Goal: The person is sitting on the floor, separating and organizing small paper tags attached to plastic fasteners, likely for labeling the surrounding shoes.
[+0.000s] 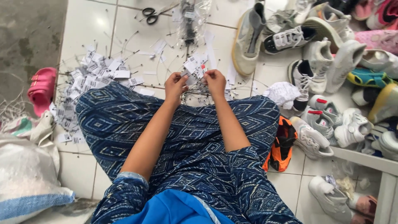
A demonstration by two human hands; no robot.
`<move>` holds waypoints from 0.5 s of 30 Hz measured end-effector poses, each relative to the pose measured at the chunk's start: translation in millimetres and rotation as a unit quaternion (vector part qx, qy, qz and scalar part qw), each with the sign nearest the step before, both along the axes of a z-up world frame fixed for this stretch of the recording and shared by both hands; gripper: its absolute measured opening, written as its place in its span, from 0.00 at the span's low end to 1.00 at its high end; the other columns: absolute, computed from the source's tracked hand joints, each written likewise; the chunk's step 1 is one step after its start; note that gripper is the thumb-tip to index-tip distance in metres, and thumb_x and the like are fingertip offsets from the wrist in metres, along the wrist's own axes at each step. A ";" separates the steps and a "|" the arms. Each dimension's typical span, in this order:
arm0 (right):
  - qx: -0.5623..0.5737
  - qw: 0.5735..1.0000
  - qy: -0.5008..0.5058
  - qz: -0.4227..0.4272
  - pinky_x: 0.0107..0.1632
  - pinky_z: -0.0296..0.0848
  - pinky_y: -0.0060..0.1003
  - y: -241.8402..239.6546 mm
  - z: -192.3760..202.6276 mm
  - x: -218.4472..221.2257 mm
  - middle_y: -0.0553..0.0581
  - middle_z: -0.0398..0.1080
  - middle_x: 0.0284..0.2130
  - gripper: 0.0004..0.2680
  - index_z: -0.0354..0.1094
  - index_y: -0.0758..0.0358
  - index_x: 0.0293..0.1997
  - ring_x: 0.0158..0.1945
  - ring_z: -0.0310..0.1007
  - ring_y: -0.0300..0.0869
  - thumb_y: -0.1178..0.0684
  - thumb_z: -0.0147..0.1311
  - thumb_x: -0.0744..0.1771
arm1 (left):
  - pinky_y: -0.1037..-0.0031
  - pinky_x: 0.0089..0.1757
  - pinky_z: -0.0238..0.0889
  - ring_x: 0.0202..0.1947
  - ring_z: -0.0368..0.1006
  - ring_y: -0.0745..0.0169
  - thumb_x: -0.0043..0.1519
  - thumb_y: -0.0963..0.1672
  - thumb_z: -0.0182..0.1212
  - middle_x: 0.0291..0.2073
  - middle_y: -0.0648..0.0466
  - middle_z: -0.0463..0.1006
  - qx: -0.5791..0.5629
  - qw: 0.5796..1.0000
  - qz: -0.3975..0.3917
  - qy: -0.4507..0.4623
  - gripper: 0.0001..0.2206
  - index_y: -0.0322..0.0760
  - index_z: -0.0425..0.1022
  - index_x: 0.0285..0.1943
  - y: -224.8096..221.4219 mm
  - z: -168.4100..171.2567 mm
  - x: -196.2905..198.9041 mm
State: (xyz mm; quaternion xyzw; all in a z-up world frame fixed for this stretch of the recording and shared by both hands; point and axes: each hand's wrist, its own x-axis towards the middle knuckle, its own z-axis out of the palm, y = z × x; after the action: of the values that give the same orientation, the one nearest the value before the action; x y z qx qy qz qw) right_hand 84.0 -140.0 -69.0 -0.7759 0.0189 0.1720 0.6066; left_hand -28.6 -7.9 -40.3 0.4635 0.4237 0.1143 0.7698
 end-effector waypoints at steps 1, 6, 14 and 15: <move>-0.001 1.000 -0.003 -0.005 0.27 0.80 0.30 -2.2 10.3 -1.6 0.58 0.77 0.25 0.04 0.77 0.60 0.36 0.24 0.78 0.39 0.60 0.64 0.62 | 0.76 0.36 0.78 0.34 0.77 0.65 0.59 0.43 0.71 0.39 0.55 0.78 -0.001 1.000 -0.005 -0.003 0.09 0.44 0.77 0.45 -3.5 5.2 1.2; 0.122 0.985 0.117 -0.035 0.38 0.88 0.43 -2.3 22.8 -6.5 0.71 0.73 0.32 0.07 0.67 0.73 0.39 0.32 0.82 0.54 0.65 0.61 0.62 | 0.68 0.39 0.84 0.31 0.74 0.66 0.61 0.39 0.63 0.35 0.50 0.74 -0.006 0.999 0.031 -0.023 0.07 0.33 0.75 0.47 -9.2 23.8 -0.4; 0.144 0.985 0.076 0.062 0.38 0.87 0.37 -2.6 41.0 -14.0 0.63 0.72 0.32 0.06 0.73 0.68 0.45 0.33 0.81 0.46 0.64 0.60 0.65 | 0.66 0.39 0.83 0.33 0.75 0.62 0.61 0.38 0.61 0.36 0.45 0.75 0.062 0.997 0.039 -0.037 0.11 0.31 0.73 0.52 -9.1 10.9 -0.2; 0.138 0.986 0.054 0.081 0.36 0.87 0.36 -1.3 42.0 -13.7 0.62 0.72 0.30 0.05 0.75 0.67 0.44 0.32 0.82 0.45 0.63 0.60 0.66 | 0.66 0.38 0.83 0.33 0.76 0.62 0.62 0.38 0.61 0.36 0.44 0.75 0.077 0.995 0.036 -0.045 0.09 0.32 0.74 0.51 -9.1 9.7 0.3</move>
State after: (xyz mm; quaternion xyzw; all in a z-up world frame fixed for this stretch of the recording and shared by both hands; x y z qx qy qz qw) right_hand 70.3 -141.3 -27.1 -0.6735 -0.0357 0.2631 0.6899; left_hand -28.3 -17.0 -30.7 0.5004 0.3951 0.1951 0.7452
